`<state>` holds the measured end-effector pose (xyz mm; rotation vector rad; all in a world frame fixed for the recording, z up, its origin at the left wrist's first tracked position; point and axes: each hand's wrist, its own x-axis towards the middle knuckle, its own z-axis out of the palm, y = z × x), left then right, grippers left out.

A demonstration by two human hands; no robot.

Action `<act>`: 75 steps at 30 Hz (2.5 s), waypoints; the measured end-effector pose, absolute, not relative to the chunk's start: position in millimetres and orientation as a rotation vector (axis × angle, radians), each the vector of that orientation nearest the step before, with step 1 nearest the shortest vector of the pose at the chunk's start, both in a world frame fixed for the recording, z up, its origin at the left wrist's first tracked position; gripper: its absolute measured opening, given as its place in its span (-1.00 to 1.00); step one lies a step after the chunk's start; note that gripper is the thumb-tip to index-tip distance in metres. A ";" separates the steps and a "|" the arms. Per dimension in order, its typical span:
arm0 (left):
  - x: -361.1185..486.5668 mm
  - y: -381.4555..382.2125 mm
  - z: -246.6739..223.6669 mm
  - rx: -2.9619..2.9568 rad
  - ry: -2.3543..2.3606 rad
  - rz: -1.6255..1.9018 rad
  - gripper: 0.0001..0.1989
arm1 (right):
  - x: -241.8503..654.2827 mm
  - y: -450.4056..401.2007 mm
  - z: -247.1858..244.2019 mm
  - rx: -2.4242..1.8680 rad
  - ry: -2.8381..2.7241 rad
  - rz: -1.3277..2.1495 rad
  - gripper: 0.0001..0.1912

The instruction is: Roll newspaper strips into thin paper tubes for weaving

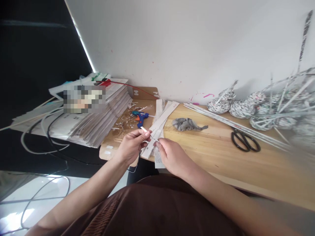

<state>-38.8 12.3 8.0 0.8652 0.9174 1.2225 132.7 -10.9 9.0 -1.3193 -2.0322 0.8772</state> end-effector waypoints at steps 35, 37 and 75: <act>-42.4 15.2 -4.1 0.739 0.822 1.168 -0.69 | 136.6 -9.2 9.1 -1.234 -1.664 1.543 -0.64; -42.8 15.3 -4.8 0.725 0.781 1.158 -0.72 | 139.0 -7.0 8.7 -1.131 -1.467 1.876 -0.59; -34.9 16.0 -4.8 0.582 0.647 1.290 -0.86 | 161.9 -16.9 -3.5 -1.063 -1.383 2.097 -0.58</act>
